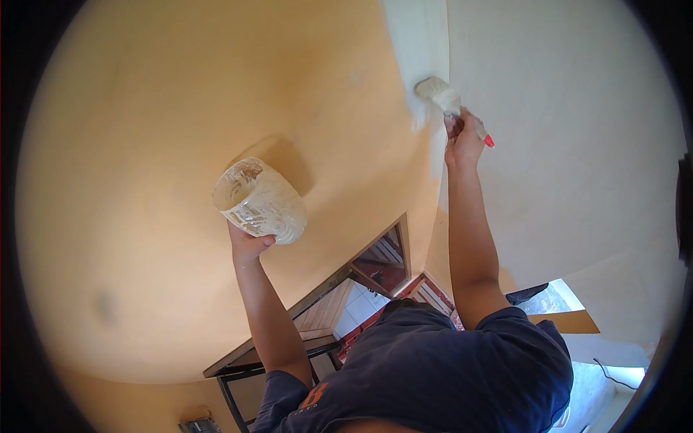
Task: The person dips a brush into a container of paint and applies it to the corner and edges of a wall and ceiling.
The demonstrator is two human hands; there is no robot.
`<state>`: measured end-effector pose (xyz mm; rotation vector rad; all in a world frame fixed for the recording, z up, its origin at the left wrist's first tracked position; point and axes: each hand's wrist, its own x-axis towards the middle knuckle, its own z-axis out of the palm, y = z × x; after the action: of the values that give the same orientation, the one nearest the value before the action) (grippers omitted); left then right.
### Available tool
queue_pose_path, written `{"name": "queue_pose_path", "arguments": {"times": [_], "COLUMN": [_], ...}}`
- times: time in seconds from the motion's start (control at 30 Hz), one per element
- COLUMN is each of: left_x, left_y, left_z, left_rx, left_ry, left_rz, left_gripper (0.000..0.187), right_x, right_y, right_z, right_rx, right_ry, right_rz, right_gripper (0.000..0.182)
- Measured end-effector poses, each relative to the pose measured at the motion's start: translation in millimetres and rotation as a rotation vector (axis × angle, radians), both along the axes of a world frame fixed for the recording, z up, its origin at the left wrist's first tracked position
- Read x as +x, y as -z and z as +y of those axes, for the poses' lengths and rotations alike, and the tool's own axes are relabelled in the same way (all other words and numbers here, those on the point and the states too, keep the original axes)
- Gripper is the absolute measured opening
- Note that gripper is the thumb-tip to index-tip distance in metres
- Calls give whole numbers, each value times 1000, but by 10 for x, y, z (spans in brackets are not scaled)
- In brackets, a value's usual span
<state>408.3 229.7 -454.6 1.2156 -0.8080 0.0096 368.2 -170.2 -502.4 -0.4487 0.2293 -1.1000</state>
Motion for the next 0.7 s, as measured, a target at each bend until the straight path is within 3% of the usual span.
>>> {"name": "queue_pose_path", "arguments": {"times": [0.07, 0.27, 0.37, 0.53, 0.63, 0.7], "left_x": [13, -60, -42, -9, 39, 31], "left_y": [-14, -23, -76, -43, 13, 7], "left_z": [-4, 6, -8, 30, 44, 55], "left_rx": [-5, 3, -19, 24, -3, 8], "left_ry": [-10, 1, 4, 22, 41, 50], "left_rz": [-4, -18, -27, -29, -32, -9], "left_gripper": [104, 100, 98, 100, 102, 103], "right_x": [119, -132, -248, 127, 77, 21], "right_y": [241, 699, 585, 28, -199, -209], "right_z": [122, 290, 313, 268, 118, 50], "right_rx": [-93, -123, -97, -122, 46, 39], "right_ry": [115, 33, 24, 83, 49, -20], "right_rz": [151, 388, 470, 290, 194, -54], "right_gripper": [17, 17, 18, 16, 19, 19]}}
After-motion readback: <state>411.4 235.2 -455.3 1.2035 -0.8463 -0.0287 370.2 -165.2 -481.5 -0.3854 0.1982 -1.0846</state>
